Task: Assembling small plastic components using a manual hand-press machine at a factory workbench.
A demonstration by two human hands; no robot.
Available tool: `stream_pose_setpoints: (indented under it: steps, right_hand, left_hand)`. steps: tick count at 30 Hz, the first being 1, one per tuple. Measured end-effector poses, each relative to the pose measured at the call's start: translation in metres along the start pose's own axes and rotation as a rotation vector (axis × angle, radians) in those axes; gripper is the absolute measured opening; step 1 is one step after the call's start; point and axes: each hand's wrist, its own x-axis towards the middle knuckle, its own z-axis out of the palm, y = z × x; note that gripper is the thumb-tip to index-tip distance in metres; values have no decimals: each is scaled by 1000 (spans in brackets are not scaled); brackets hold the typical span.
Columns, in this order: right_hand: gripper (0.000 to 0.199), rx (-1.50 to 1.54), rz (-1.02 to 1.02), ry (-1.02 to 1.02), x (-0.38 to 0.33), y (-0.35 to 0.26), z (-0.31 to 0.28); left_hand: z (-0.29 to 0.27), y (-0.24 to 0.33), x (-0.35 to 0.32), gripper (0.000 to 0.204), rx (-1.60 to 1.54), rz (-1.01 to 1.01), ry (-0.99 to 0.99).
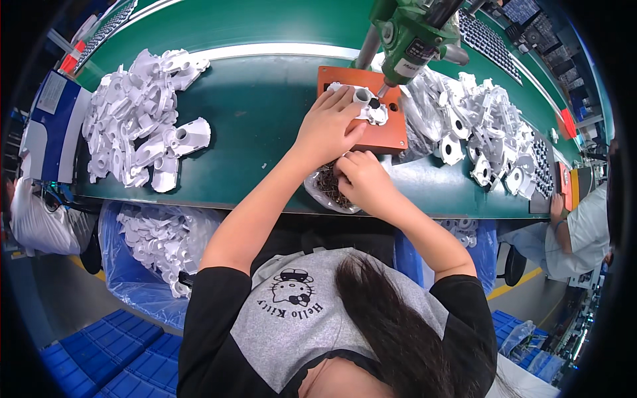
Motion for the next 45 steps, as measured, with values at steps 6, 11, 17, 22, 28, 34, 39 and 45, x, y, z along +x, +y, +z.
stream_pose_setpoints:
  steps: [6, 11, 17, 22, 28, 34, 39, 45]
  right_hand:
    - [15, 319, 125, -35, 4, -1, -21]
    - [17, 354, 260, 55, 2, 23, -57]
    - [17, 536, 540, 399, 19, 79, -65]
    - [17, 374, 358, 456, 41, 100, -45]
    - [18, 515, 513, 426, 49, 101, -33]
    - [18, 404, 477, 355, 51, 101, -35]
    - [17, 501, 534, 353, 49, 104, -34]
    - [16, 310, 410, 351, 47, 94, -40]
  left_hand:
    - [2, -2, 0, 32, -1, -8, -12]
    - [-2, -1, 0, 32, 20, -17, -40]
    - [-2, 0, 1, 30, 0, -12, -43]
    - [-2, 0, 1, 31, 4, -18, -52]
    - [-3, 1, 1, 28, -2, -19, -46]
    - [-4, -1, 2, 27, 2, -12, -52]
    - [-2, 1, 3, 24, -20, -40, -77]
    - [-3, 1, 3, 24, -25, -48, -81]
